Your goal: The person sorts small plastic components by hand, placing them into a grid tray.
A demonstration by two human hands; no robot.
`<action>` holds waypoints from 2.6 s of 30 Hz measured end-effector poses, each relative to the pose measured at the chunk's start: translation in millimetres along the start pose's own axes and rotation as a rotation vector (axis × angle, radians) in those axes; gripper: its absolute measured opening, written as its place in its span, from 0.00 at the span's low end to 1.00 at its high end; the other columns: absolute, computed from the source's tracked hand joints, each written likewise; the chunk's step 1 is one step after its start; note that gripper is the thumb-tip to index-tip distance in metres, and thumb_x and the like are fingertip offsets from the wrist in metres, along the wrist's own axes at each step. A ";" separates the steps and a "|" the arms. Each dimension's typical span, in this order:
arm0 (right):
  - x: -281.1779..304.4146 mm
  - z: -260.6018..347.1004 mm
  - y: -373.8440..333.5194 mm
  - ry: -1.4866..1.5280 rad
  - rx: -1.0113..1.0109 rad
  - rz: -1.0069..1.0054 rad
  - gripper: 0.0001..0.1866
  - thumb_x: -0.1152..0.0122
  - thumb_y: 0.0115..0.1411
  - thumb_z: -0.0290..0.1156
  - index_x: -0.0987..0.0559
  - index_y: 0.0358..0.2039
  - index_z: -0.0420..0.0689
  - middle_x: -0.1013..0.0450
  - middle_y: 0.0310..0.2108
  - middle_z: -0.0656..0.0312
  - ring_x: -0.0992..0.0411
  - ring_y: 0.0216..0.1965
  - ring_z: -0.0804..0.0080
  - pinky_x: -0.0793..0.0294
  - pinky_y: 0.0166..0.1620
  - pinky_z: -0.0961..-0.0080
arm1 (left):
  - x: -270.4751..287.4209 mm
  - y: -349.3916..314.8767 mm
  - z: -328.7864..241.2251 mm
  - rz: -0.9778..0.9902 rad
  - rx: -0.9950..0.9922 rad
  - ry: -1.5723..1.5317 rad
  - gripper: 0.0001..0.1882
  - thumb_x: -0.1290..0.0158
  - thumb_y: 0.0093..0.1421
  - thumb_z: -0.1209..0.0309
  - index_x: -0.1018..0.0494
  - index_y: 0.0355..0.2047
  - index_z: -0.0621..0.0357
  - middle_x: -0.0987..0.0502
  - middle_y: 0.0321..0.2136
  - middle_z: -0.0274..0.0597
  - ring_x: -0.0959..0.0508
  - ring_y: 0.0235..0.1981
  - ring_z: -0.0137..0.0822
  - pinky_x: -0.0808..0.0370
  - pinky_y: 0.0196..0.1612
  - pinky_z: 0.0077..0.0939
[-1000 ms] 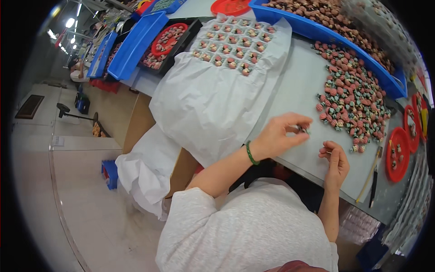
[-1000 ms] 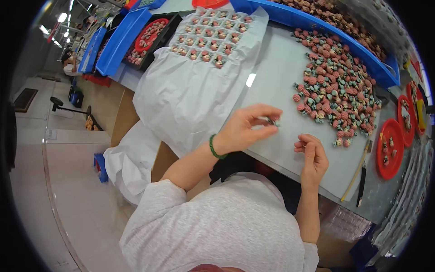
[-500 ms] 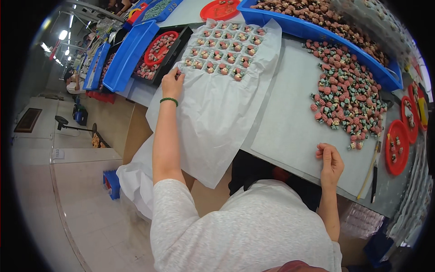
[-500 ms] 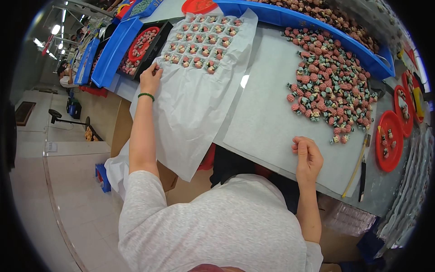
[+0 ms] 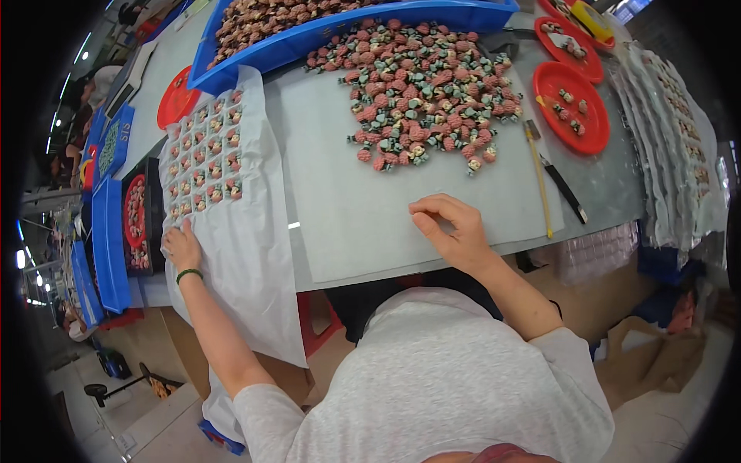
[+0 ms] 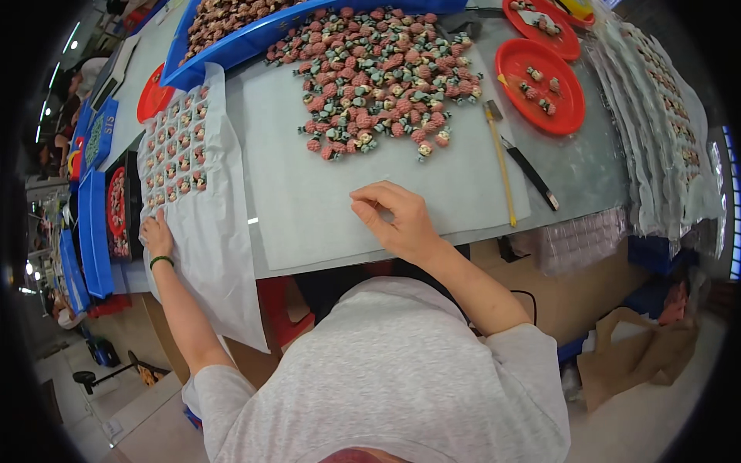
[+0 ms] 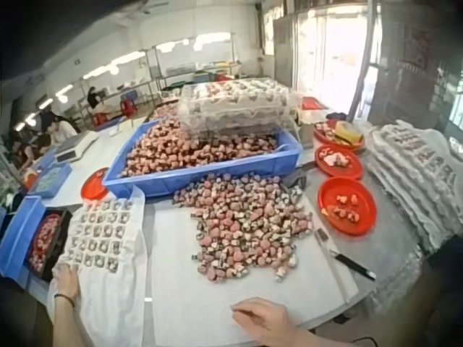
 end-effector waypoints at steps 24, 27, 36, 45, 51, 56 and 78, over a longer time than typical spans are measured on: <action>21.5 13.8 -5.1 -0.336 0.003 -0.115 0.17 0.39 0.45 0.21 0.25 0.39 0.42 0.28 0.26 0.63 0.31 0.26 0.78 0.33 0.26 0.84 | 76.6 -259.8 -332.0 0.811 -0.474 -1.733 0.12 0.53 0.59 0.70 0.28 0.40 0.65 0.26 0.33 0.37 0.29 0.30 0.23 0.32 0.35 0.16; 13.2 0.4 -9.8 -0.105 -0.069 -0.074 0.16 0.39 0.48 0.21 0.26 0.40 0.39 0.28 0.29 0.63 0.31 0.29 0.79 0.31 0.30 0.85 | 73.1 -258.6 -332.5 0.862 -0.460 -1.766 0.11 0.51 0.58 0.70 0.27 0.37 0.65 0.26 0.29 0.35 0.29 0.28 0.22 0.32 0.33 0.15; 4.5 -21.9 -18.3 0.183 -0.150 -0.133 0.15 0.42 0.52 0.22 0.29 0.42 0.35 0.28 0.33 0.58 0.29 0.34 0.77 0.27 0.38 0.82 | 66.4 -259.8 -330.4 0.836 -0.380 -1.819 0.10 0.50 0.57 0.71 0.28 0.36 0.65 0.26 0.26 0.34 0.30 0.27 0.21 0.31 0.32 0.14; 7.5 -18.2 -22.1 0.068 -0.021 -0.260 0.16 0.39 0.48 0.18 0.28 0.40 0.36 0.28 0.31 0.59 0.28 0.32 0.77 0.26 0.36 0.82 | 73.4 -262.2 -331.2 0.888 -0.487 -1.864 0.10 0.53 0.58 0.74 0.31 0.40 0.66 0.26 0.33 0.37 0.28 0.35 0.25 0.30 0.38 0.17; 9.2 -11.7 -17.2 0.004 0.057 -0.190 0.14 0.39 0.47 0.19 0.26 0.37 0.38 0.27 0.31 0.57 0.28 0.29 0.75 0.27 0.32 0.82 | 66.1 -256.5 -329.0 0.997 -0.390 -1.929 0.12 0.55 0.59 0.75 0.34 0.43 0.66 0.26 0.39 0.44 0.27 0.39 0.29 0.31 0.42 0.19; 57.3 1.7 5.9 -0.441 0.138 -0.333 0.16 0.42 0.46 0.17 0.28 0.38 0.38 0.28 0.34 0.57 0.29 0.36 0.68 0.30 0.37 0.78 | 64.9 -257.8 -329.4 1.072 -0.372 -1.981 0.14 0.56 0.60 0.75 0.36 0.46 0.65 0.27 0.41 0.46 0.26 0.40 0.31 0.31 0.43 0.20; 6.6 -11.8 -1.0 0.047 -0.029 -0.199 0.15 0.38 0.43 0.14 0.27 0.33 0.37 0.37 0.35 0.62 0.32 0.32 0.80 0.31 0.30 0.88 | 73.4 -260.9 -330.0 1.002 -0.455 -1.832 0.14 0.54 0.60 0.67 0.31 0.42 0.64 0.30 0.25 0.32 0.34 0.24 0.19 0.37 0.26 0.11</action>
Point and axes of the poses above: each hand's wrist, its own y-axis towards the middle knuckle, its own x-axis out of the back of the hand, z = x × y, the point moved 5 cm from there along y, towards the middle knuckle
